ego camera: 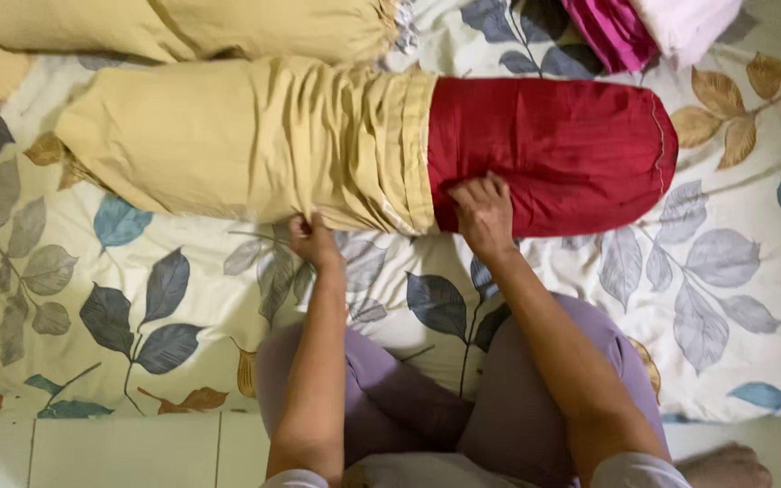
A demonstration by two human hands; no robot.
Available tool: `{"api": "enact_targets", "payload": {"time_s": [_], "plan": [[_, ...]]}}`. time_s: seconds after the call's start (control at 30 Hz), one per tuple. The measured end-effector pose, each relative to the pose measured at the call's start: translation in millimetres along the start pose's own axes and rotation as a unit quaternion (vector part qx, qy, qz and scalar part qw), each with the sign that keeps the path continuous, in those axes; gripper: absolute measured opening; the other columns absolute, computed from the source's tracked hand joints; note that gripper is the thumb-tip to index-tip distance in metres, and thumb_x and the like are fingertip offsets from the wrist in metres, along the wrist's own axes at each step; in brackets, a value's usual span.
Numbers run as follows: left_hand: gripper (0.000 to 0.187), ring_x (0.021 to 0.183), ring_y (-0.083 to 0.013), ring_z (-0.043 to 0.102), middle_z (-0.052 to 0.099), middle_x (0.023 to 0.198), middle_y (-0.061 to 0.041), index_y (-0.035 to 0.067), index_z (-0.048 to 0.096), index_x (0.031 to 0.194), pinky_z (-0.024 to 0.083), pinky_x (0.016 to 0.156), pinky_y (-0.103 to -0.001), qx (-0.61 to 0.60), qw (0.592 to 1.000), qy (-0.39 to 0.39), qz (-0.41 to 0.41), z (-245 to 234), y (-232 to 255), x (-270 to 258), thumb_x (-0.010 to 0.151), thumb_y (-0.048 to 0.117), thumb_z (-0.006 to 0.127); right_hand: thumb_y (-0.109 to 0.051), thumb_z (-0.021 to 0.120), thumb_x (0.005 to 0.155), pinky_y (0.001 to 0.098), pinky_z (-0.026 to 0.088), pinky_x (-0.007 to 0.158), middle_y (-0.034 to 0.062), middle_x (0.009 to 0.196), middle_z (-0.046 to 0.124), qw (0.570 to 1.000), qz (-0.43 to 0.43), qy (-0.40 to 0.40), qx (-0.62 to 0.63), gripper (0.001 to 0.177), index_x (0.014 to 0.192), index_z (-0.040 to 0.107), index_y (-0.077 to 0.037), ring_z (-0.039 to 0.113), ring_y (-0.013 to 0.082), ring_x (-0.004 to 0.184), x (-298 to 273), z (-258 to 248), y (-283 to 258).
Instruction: The person sits on a bed and removes several cylindrical pillows from a long beige drawstring storage bag. They pull out a red pillow, then a green one, and finally a purple and white striped one, placing them on the bed.
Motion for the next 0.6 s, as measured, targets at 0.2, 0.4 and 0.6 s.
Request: {"api": "enact_targets", "payload": {"time_s": [0.2, 0.4, 0.6], "plan": [[0.013, 0.076, -0.0159, 0.053, 0.063, 0.096, -0.007, 0.011, 0.053, 0.098, 0.047, 0.061, -0.033, -0.154, 0.981, 0.112, -0.037, -95, 139, 46, 0.099, 0.002, 0.062, 0.009, 0.071, 0.088, 0.0471, 0.028, 0.127, 0.0036, 0.094, 0.071, 0.979, 0.071, 0.180, 0.065, 0.028, 0.103, 0.077, -0.014, 0.070, 0.0207, 0.097, -19, -56, 30], [0.021, 0.093, -0.0142, 0.066, 0.060, 0.109, -0.006, 0.013, 0.051, 0.114, 0.063, 0.079, -0.030, -0.238, 0.971, -0.011, 0.036, -109, 232, 14, 0.101, -0.001, 0.060, 0.002, 0.074, 0.091, 0.0500, 0.016, 0.128, 0.0061, 0.117, 0.073, 0.981, 0.130, 0.121, 0.076, 0.024, 0.111, 0.071, -0.010, 0.066, 0.0241, 0.117, 5, -115, 46], [0.060, 0.138, -0.0295, 0.058, 0.052, 0.153, -0.017, 0.007, 0.021, 0.163, 0.052, 0.107, -0.042, 0.204, 0.903, -0.160, 0.342, -50, 250, -38, 0.115, 0.028, 0.052, -0.013, 0.071, 0.112, 0.0462, 0.032, 0.125, 0.0043, 0.118, 0.076, 0.959, 0.096, 0.260, 0.065, 0.009, 0.120, 0.073, -0.011, 0.071, 0.0213, 0.121, 51, -73, 20]]}}
Point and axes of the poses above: each hand's wrist, its own x-axis towards the middle knuckle, its own z-axis out of the palm, y = z × x, the point moved 1 cm from there along x, towards the middle knuckle
